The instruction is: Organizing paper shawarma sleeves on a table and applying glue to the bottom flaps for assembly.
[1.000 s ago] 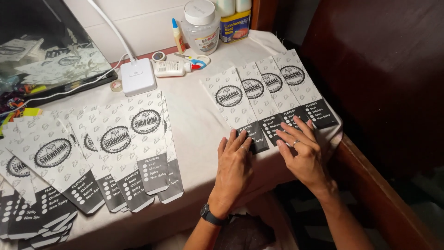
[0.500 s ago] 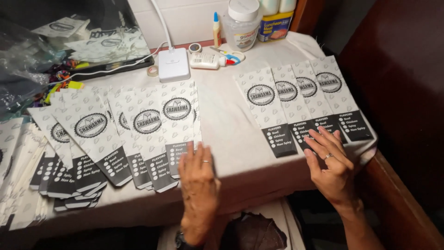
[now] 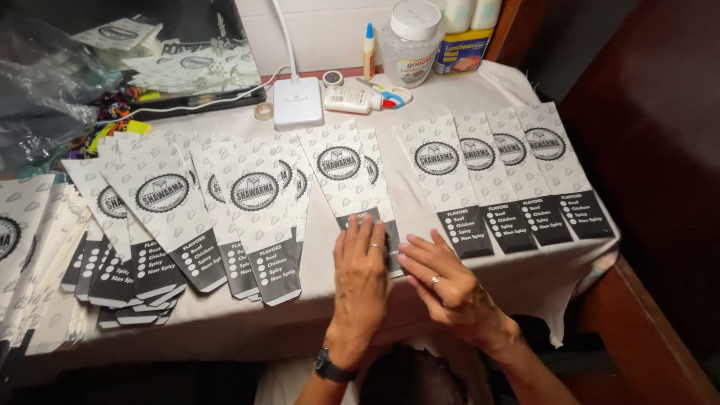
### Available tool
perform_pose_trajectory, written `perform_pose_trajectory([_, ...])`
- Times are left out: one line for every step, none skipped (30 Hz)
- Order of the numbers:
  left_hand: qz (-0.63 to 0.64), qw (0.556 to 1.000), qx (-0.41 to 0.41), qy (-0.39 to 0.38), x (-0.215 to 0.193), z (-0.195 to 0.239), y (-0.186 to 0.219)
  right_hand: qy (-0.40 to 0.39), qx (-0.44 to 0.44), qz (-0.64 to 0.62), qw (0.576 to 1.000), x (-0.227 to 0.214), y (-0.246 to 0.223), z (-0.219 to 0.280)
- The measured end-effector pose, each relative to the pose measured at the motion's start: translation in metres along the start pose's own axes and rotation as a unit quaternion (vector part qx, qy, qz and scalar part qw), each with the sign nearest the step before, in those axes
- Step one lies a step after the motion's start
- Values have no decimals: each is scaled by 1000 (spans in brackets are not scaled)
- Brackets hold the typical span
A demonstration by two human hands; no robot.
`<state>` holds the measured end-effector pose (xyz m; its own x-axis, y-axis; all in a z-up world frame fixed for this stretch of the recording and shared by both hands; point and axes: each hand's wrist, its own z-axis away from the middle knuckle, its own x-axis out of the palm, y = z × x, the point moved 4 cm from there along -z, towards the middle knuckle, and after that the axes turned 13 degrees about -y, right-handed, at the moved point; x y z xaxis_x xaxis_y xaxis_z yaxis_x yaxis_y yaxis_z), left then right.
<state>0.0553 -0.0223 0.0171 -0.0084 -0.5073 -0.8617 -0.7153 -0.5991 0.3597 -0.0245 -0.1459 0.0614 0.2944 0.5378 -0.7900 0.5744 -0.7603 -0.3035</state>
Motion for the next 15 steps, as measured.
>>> perform_pose_trajectory([-10, 1000, -8, -5, -1, 5, -8, -26, -13, -3, 1000, 2, -3, -4])
perform_pose_trajectory([-20, 1000, -15, -7, -3, 7, -15, -51, -28, -3, 998, 3, -6, -9])
perform_pose_trajectory([-22, 1000, -17, -7, -5, 15, -22, -52, -29, -5, 998, 6, -5, -6])
perform_pose_trajectory([-39, 999, -38, -4, -8, 22, -29, -53, -26, 8, 998, 7, -3, -4])
perform_pose_trajectory([-57, 997, -59, -1, -10, 28, -37, -55, -23, 22, 998, 9, -1, -2])
perform_pose_trajectory([-56, 997, -58, -4, -14, 30, -35, -55, -20, 21, 998, 9, -1, -3])
perform_pose_trajectory([-62, 996, -57, 42, -21, 33, -34, -52, -23, 21, 998, 9, -1, -3])
perform_pose_trajectory([-67, 992, -56, 89, -29, 36, -31, -50, -27, 21, 998, 8, -2, -3])
perform_pose_trajectory([-65, 992, -58, 87, -28, 37, -26, -52, -25, 20, 998, 11, -3, -2])
perform_pose_trajectory([-6, 994, 15, 104, -30, 36, -17, -40, -33, 13, 999, 11, -2, -3])
perform_pose_trajectory([53, 987, 88, 119, -32, 35, -8, -29, -40, 5, 999, 11, -2, -4])
perform_pose_trajectory([53, 987, 88, 121, -35, 35, -3, -29, -42, 7, 999, 10, -2, -5])
perform_pose_trajectory([85, 986, 101, 100, -35, 34, 2, -28, -43, 11, 999, 8, -2, -5])
perform_pose_trajectory([116, 984, 113, 77, -36, 35, 6, -28, -43, 14, 999, 8, -3, -5])
perform_pose_trajectory([116, 984, 112, 76, -33, 36, 2, -29, -43, 14, 999, 7, -2, -5])
